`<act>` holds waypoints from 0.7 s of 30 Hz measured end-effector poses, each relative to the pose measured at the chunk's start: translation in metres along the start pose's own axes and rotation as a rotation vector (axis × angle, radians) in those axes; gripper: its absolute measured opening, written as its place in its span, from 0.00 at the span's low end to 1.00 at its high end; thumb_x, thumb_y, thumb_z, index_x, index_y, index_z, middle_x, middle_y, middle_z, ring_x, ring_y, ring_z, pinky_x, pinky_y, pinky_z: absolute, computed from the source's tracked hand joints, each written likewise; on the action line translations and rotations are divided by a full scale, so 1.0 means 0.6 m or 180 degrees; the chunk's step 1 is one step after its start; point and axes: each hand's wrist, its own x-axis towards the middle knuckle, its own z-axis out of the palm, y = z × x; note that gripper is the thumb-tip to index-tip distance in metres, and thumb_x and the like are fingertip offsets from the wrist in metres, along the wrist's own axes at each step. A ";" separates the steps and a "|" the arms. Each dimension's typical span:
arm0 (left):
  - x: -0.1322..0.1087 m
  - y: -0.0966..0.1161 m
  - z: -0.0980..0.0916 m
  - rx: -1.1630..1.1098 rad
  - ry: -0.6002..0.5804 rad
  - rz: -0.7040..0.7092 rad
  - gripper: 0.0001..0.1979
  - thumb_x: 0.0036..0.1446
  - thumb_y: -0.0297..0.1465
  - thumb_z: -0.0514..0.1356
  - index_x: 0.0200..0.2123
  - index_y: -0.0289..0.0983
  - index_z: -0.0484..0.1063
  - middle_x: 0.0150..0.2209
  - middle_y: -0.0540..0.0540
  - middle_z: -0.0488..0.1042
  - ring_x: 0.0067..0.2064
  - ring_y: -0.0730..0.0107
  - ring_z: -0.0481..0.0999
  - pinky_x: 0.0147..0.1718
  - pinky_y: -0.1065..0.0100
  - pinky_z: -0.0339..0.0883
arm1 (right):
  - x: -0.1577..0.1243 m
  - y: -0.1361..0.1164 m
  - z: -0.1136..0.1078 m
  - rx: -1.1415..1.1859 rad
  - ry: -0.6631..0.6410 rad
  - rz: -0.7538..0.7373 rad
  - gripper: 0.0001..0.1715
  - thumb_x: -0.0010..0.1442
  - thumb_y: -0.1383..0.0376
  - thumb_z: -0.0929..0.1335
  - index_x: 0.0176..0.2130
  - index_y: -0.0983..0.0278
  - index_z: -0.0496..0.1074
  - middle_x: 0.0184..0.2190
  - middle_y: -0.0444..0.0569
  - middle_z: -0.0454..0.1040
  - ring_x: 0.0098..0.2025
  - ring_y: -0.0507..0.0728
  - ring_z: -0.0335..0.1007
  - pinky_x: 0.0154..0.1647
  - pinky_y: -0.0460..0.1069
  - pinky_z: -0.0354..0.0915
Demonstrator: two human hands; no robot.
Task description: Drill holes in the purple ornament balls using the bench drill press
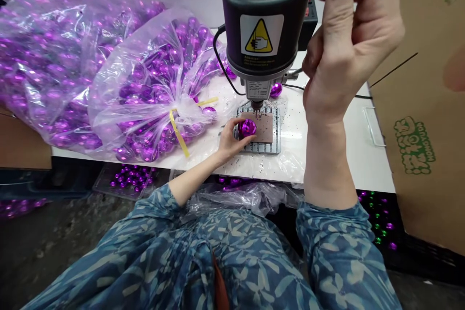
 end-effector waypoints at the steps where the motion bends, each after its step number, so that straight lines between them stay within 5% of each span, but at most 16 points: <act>1: -0.027 0.006 -0.008 0.0092 -0.0035 0.0190 0.26 0.62 0.46 0.72 0.55 0.40 0.70 0.52 0.39 0.82 0.54 0.55 0.83 0.53 0.51 0.81 | 0.004 0.003 0.001 -0.0067 -0.0033 0.0032 0.31 0.53 0.36 0.72 0.29 0.62 0.73 0.16 0.36 0.51 0.13 0.42 0.45 0.14 0.47 0.36; 3: -0.092 0.018 -0.029 0.0201 -0.0582 0.0638 0.24 0.64 0.50 0.68 0.54 0.40 0.72 0.46 0.41 0.83 0.48 0.58 0.84 0.46 0.56 0.82 | 0.005 0.007 0.000 -0.0138 -0.0017 0.0078 0.32 0.52 0.35 0.72 0.29 0.61 0.72 0.15 0.35 0.46 0.13 0.43 0.42 0.15 0.48 0.35; 6: -0.190 0.041 -0.061 0.0877 -0.1952 0.0964 0.25 0.67 0.52 0.64 0.52 0.38 0.76 0.42 0.40 0.84 0.41 0.59 0.85 0.39 0.59 0.81 | 0.000 0.004 -0.005 0.0005 -0.0097 0.0230 0.31 0.52 0.39 0.74 0.30 0.63 0.72 0.15 0.35 0.47 0.14 0.43 0.43 0.16 0.47 0.34; 9: -0.242 0.065 -0.090 0.1974 -0.2932 0.0625 0.27 0.69 0.53 0.62 0.53 0.35 0.78 0.46 0.35 0.84 0.43 0.52 0.85 0.39 0.56 0.80 | -0.002 0.000 -0.010 0.0215 -0.0175 0.0297 0.29 0.52 0.41 0.76 0.30 0.64 0.74 0.15 0.35 0.47 0.14 0.43 0.44 0.16 0.47 0.35; 11: -0.235 0.079 -0.108 0.2349 -0.3257 0.0213 0.28 0.69 0.54 0.61 0.50 0.33 0.80 0.45 0.33 0.84 0.43 0.49 0.85 0.39 0.54 0.80 | -0.002 0.001 -0.010 0.0264 -0.0154 0.0325 0.28 0.53 0.43 0.77 0.31 0.65 0.74 0.16 0.35 0.47 0.14 0.43 0.45 0.16 0.47 0.35; 14: -0.159 0.086 -0.133 0.1796 -0.2949 0.0053 0.25 0.73 0.53 0.55 0.46 0.40 0.81 0.37 0.39 0.83 0.38 0.54 0.82 0.36 0.54 0.78 | -0.002 0.005 -0.007 0.0242 -0.0028 0.0296 0.28 0.53 0.43 0.77 0.30 0.65 0.74 0.16 0.35 0.46 0.14 0.43 0.46 0.17 0.47 0.36; 17: -0.026 0.068 -0.148 0.1132 -0.1469 0.0177 0.22 0.78 0.43 0.47 0.50 0.44 0.81 0.43 0.39 0.81 0.46 0.53 0.81 0.48 0.47 0.79 | -0.002 0.008 -0.002 0.0286 0.0098 0.0238 0.30 0.51 0.42 0.77 0.29 0.64 0.73 0.15 0.35 0.45 0.14 0.43 0.44 0.17 0.48 0.33; 19: 0.064 0.046 -0.150 0.1449 -0.0987 -0.0055 0.19 0.77 0.35 0.49 0.59 0.40 0.76 0.53 0.36 0.80 0.58 0.48 0.79 0.58 0.44 0.75 | -0.001 0.007 -0.003 0.0341 0.0086 0.0251 0.29 0.50 0.42 0.78 0.29 0.64 0.73 0.15 0.35 0.46 0.14 0.43 0.44 0.17 0.48 0.31; 21: 0.134 0.024 -0.148 0.2272 -0.1022 -0.0735 0.18 0.73 0.27 0.52 0.59 0.33 0.76 0.54 0.31 0.80 0.60 0.45 0.78 0.58 0.47 0.75 | -0.001 0.006 -0.005 0.0313 0.0041 0.0262 0.28 0.51 0.43 0.78 0.29 0.64 0.74 0.16 0.35 0.46 0.14 0.43 0.45 0.17 0.48 0.32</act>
